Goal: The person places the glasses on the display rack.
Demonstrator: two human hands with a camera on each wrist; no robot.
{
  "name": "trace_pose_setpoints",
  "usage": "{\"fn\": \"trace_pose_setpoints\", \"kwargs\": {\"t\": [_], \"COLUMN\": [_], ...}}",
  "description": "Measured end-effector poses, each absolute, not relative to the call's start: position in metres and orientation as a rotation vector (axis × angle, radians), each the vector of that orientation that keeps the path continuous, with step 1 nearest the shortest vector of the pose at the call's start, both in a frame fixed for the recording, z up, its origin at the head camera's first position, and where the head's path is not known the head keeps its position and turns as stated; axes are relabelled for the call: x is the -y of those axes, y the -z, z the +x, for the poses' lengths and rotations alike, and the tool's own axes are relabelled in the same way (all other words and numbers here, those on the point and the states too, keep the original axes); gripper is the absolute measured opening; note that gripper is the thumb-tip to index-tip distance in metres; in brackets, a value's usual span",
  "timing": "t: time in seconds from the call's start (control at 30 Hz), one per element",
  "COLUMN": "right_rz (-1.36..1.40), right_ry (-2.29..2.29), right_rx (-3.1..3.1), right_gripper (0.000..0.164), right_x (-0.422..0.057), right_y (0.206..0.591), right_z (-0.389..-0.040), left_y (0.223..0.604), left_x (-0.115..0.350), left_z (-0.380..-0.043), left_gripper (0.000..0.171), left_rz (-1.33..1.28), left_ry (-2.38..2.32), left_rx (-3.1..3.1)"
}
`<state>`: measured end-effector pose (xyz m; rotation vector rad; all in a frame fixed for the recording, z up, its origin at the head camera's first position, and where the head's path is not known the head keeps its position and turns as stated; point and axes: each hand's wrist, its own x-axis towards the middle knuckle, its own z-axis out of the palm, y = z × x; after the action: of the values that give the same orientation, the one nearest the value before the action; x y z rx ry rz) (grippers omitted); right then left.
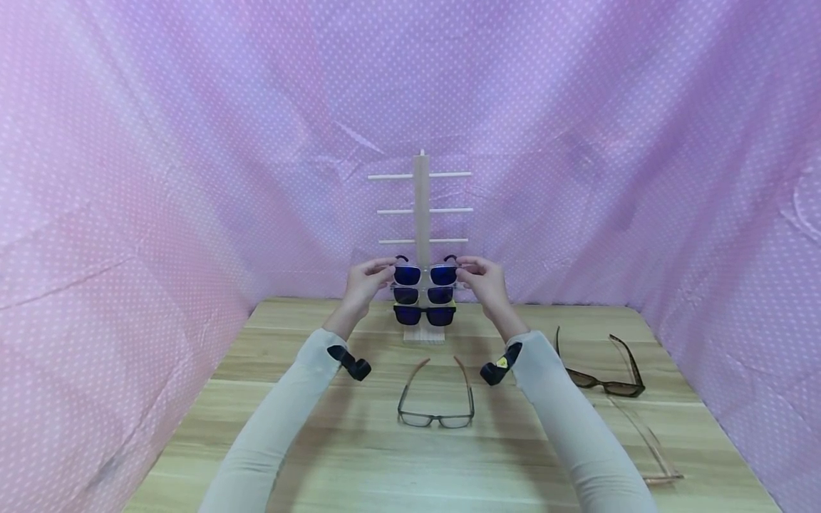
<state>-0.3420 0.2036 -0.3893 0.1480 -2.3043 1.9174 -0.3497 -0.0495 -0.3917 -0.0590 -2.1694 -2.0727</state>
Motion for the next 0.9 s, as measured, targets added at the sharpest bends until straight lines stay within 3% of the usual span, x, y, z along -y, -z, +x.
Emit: {"fn": "trace_pose_setpoints", "kwargs": {"t": [0.9], "right_rz": [0.193], "right_ry": [-1.875], "right_rx": [2.342], "right_gripper": [0.04], "right_x": [-0.2062], "right_y": [0.3895], "right_z": [-0.3448], "left_y": [0.3912], "left_x": [0.0512], "left_z": [-0.3491], "left_gripper": [0.028], "left_rz": [-0.051], "left_ry": [1.903], "left_rx": [2.275]}}
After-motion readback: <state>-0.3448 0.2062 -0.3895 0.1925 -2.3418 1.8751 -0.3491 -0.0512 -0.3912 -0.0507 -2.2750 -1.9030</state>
